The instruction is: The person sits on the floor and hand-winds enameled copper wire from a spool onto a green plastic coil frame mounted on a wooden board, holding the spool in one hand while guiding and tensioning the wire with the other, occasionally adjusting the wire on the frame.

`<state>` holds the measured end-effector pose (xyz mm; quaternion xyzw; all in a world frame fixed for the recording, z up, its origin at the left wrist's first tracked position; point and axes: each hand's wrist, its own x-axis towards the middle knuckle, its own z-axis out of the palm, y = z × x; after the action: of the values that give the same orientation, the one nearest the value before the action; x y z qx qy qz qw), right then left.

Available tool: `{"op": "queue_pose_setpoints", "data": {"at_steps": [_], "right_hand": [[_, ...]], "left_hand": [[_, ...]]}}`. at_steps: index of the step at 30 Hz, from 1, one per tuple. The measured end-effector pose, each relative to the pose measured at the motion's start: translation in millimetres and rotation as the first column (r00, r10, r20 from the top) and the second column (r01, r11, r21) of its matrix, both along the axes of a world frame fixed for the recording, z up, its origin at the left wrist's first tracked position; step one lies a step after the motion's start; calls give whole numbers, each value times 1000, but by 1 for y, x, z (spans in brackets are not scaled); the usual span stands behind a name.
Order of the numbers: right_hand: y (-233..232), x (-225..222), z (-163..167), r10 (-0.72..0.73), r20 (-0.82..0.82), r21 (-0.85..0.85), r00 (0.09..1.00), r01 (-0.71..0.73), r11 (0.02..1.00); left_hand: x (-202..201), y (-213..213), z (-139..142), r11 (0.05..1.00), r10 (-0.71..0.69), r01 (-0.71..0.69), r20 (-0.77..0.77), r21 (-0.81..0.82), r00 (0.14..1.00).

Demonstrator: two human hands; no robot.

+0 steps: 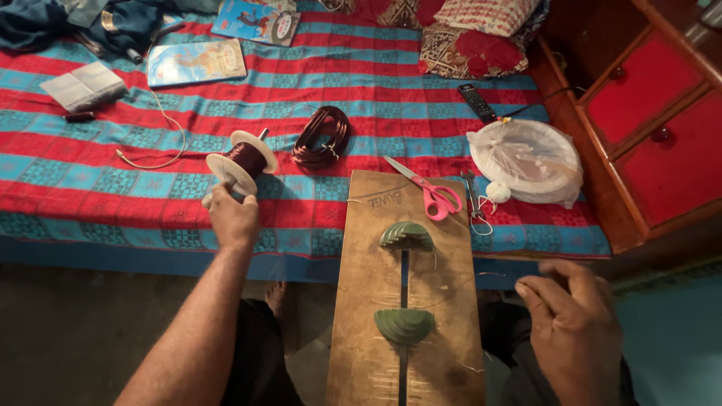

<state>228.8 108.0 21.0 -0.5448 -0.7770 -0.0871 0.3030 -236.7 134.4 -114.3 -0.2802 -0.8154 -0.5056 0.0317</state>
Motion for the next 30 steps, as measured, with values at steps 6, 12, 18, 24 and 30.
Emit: {"op": "queue_pose_setpoints", "data": {"at_steps": [6,12,18,24,30], "right_hand": [[-7,-12,14,140,-275,-272,951,-216,938],[-10,-28,-9,312,-448,-240,838,-449,861],[15,10,-38,-12,-651,-523,759,-437,732],[41,15,-67,-239,-826,-556,510,-670,492],[78,-29,-80,-229,-918,-393,325,-829,398]], "left_hand": [[95,-25,85,871,-439,485,-318,81,840],[228,-81,113,266,-835,903,548,336,41],[180,-69,118,562,-825,720,328,406,460],[155,-58,130,704,-711,688,-185,-179,679],[180,-91,100,518,-502,852,-777,81,379]]}}
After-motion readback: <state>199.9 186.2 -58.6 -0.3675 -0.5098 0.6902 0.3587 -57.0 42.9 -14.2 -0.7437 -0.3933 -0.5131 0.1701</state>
